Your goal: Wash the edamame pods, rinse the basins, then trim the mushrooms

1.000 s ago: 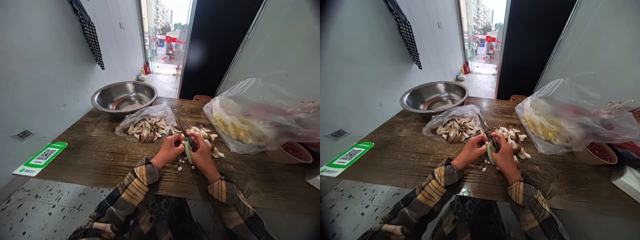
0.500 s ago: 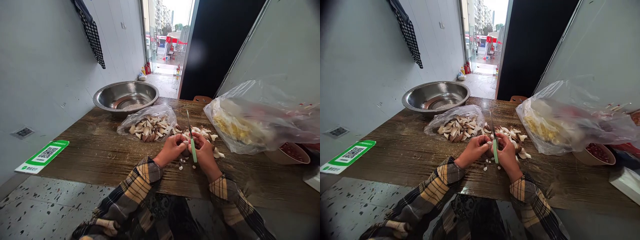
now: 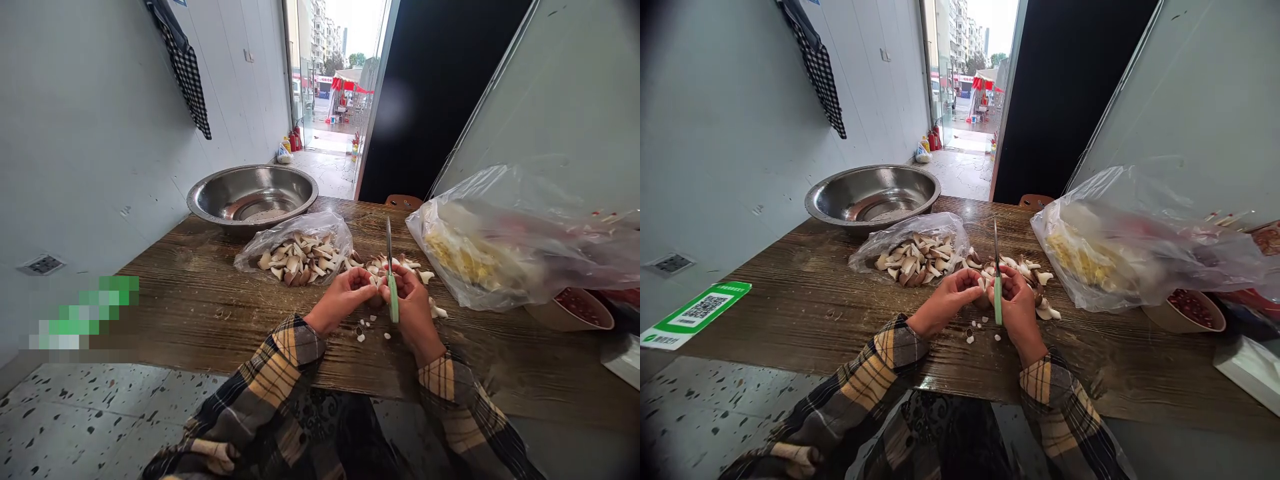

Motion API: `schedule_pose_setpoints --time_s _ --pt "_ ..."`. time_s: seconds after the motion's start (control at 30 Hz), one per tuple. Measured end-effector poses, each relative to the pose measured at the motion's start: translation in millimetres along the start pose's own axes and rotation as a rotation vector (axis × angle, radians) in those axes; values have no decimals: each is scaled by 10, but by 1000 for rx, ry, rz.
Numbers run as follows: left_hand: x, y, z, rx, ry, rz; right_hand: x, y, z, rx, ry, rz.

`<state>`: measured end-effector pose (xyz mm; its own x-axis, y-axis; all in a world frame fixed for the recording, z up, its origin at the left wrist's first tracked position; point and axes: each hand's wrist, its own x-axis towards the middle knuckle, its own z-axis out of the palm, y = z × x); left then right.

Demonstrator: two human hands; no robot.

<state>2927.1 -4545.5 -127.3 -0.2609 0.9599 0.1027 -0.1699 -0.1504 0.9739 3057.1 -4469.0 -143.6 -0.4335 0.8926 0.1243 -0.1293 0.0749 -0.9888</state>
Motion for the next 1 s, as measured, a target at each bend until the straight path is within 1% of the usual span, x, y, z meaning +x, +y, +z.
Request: schedule_pose_setpoints --time_s 0.07,0.17,0.3,0.37,0.4,0.47,0.6,0.67,0.73,0.8,0.87,0.93,1.0 --pt "-3 2 4 -4 -28 -11 -5 -15 3 -18 -1 0" --pt "6 -18 13 -31 -1 -18 -3 -11 17 -23 13 -12" --pt "35 -48 3 -102 166 16 34 13 3 57 122 -58" --pt "46 -55 -8 -123 214 28 52 20 -19 111 161 -67" --pt "49 -57 -12 -133 205 30 56 22 -28 129 160 -66" --pt "48 -60 -16 -158 137 28 51 25 -33 131 127 -62" --pt "27 -52 -4 -166 -8 0 15 18 1 24 27 -87" --pt "11 -38 11 -116 -34 -11 3 3 15 -41 -8 -114" --pt "-8 -20 19 -62 -39 -18 7 -15 11 -73 -8 -134" --pt "-27 1 2 -20 -2 -20 28 -28 -15 -72 53 -154" --pt "-39 33 -63 63 91 18 63 -33 -60 -51 183 -199" --pt "-33 90 -188 232 226 102 103 -36 -118 7 333 -238" --pt "1 180 -370 472 344 189 139 -49 -178 116 433 -243"
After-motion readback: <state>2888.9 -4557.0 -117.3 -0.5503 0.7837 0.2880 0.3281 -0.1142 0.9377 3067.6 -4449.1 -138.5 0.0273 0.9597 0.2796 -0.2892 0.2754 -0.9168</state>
